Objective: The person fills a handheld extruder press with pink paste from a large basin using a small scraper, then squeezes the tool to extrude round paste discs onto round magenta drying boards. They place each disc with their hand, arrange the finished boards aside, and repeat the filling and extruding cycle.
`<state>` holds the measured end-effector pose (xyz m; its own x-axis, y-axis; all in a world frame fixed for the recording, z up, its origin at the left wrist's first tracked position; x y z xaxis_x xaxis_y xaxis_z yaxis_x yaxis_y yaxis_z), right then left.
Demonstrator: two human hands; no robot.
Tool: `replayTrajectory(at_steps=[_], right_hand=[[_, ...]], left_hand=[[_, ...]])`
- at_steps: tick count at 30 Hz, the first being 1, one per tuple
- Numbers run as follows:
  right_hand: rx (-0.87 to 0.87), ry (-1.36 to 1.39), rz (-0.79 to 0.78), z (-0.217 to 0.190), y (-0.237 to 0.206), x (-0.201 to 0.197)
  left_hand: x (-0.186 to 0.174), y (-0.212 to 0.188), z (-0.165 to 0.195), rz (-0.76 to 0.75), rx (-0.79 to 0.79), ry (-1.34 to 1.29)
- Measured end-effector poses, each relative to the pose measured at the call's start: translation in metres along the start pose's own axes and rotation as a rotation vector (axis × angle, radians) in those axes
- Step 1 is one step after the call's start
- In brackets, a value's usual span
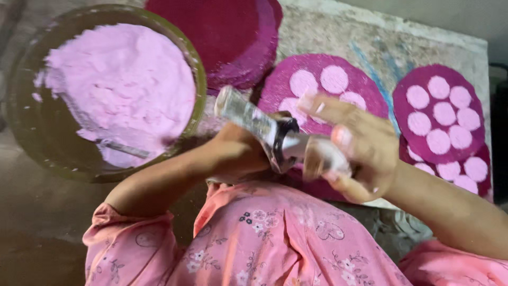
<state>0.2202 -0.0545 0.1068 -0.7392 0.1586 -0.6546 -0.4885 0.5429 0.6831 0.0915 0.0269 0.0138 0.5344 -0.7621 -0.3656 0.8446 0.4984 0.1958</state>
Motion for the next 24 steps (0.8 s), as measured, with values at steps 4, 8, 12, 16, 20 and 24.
replayTrajectory(at_steps=[4, 8, 12, 16, 20, 24], right_hand=[[0.624, 0.406, -0.137, 0.041, -0.075, -0.023], [1.248, 0.835, -0.434, 0.072, -0.175, -0.031], [1.478, 0.975, -0.472, 0.082, -0.242, -0.031], [1.540, 1.152, -0.420, 0.081, -0.289, -0.021], [1.616, 0.962, -0.679, 0.107, -0.342, -0.048], [1.729, 0.867, -0.745, 0.138, -0.362, -0.081]], left_hand=[[0.021, 0.039, -0.004, -0.080, 0.116, -0.030], [0.038, 0.061, -0.022, -0.181, 0.066, -0.155], [0.017, 0.075, -0.020, -0.238, 0.510, -0.854], [0.027, 0.081, -0.053, -0.195, 0.580, -1.513], [0.049, 0.084, -0.075, -0.083, 0.563, -1.466], [0.043, 0.089, -0.081, 0.046, 0.594, -1.417]])
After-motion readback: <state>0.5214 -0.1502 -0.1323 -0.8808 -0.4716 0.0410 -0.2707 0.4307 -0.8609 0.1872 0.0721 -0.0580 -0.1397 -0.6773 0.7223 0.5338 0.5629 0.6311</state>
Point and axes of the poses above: each hand's wrist, its own y-axis towards the middle knuckle, its own x-axis out of the palm, z = x × y, the point moved 7 cm from there along y, towards the middle knuckle, and after that the axes turned 2 degrees about z, right-handed, at the moved point
